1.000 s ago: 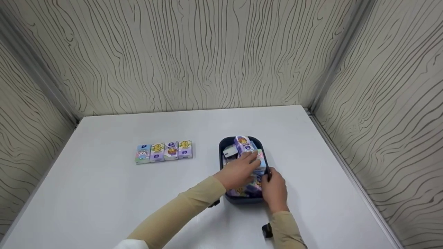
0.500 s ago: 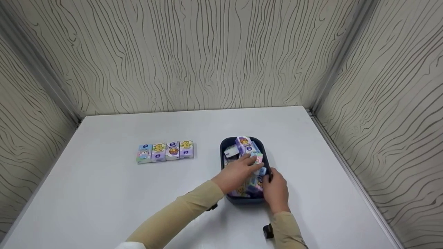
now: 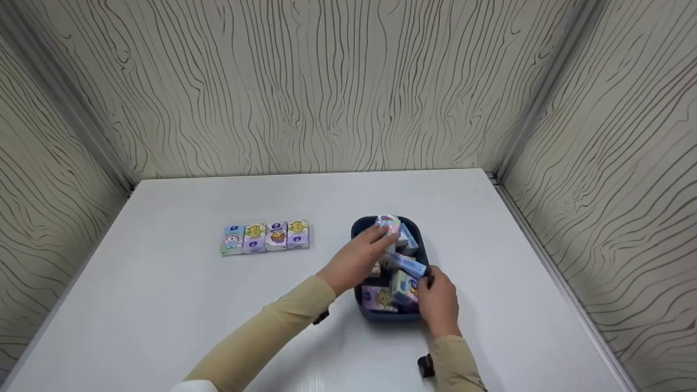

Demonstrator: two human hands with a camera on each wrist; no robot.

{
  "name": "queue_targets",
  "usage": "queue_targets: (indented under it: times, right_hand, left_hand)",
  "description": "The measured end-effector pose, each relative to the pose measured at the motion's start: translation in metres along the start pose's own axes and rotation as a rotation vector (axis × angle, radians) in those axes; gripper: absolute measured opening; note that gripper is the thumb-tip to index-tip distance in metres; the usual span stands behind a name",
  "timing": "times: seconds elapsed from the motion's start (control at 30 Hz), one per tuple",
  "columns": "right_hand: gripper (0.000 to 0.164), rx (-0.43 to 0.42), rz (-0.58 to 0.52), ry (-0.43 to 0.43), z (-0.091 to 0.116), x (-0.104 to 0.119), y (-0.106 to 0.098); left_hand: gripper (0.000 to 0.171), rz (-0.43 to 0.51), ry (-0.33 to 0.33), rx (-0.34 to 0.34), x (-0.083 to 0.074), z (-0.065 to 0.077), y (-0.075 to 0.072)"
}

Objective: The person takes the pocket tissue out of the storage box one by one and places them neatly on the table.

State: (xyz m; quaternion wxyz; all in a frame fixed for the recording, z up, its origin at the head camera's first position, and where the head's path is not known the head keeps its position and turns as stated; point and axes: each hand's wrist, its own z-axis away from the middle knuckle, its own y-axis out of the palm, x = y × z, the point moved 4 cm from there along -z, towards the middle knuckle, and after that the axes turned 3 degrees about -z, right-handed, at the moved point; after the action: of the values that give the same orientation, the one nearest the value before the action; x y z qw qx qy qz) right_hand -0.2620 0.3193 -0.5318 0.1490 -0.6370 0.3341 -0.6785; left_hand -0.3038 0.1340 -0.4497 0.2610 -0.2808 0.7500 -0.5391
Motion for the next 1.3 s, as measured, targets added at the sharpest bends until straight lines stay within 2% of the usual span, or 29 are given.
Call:
queue_targets:
  times: [0.07, 0.17, 0.3, 0.4, 0.53, 0.7, 0.77, 0.9, 1.0, 1.1, 1.2, 1.3]
  right_hand:
    - [0.043, 0.002, -0.002, 0.004, 0.000, 0.000, -0.001]
    - [0.045, 0.021, 0.002, 0.023, 0.000, -0.001, 0.000]
    - [0.047, 0.042, 0.008, 0.050, 0.000, -0.002, 0.001]
    - [0.046, 0.028, 0.010, 0.038, -0.001, -0.002, 0.000]
    - [0.045, 0.001, 0.016, 0.013, -0.001, -0.002, -0.002]
    - [0.045, 0.005, 0.016, 0.013, 0.000, -0.001, -0.002]
    - [0.045, 0.009, 0.017, 0.020, 0.000, -0.001, -0.002]
    - [0.047, 0.015, 0.019, 0.034, 0.000, 0.000, -0.002]
    - [0.047, 0.016, 0.018, 0.032, 0.000, 0.001, -0.002]
    - [0.047, 0.016, 0.018, 0.030, 0.001, 0.001, -0.001]
    - [0.048, 0.015, 0.019, 0.035, 0.000, 0.000, 0.000]
    - [0.049, 0.017, 0.015, 0.037, 0.000, -0.001, 0.000]
  left_hand:
    - [0.065, 0.014, -0.031, -0.033, 0.010, 0.001, -0.004]
    - [0.072, 0.040, -0.088, -0.047, 0.024, 0.004, -0.006]
    - [0.067, 0.079, -0.164, -0.047, 0.041, 0.011, -0.004]
    - [0.061, 0.069, -0.197, -0.072, 0.053, 0.015, -0.003]
    - [0.060, 0.035, -0.245, -0.094, 0.068, 0.020, 0.005]
    - [0.055, 0.002, -0.306, -0.055, 0.081, 0.027, 0.024]
    - [0.052, -0.028, -0.300, -0.023, 0.083, 0.029, 0.031]
    - [0.048, -0.093, -0.249, 0.054, 0.080, 0.033, 0.047]
    - [0.047, -0.135, -0.218, 0.088, 0.078, 0.035, 0.057]
    - [0.042, -0.216, -0.186, 0.082, 0.077, 0.037, 0.064]
    - [0.031, -0.339, -0.142, 0.047, 0.077, 0.036, 0.066]
    - [0.024, -0.436, -0.125, 0.023, 0.079, 0.034, 0.067]
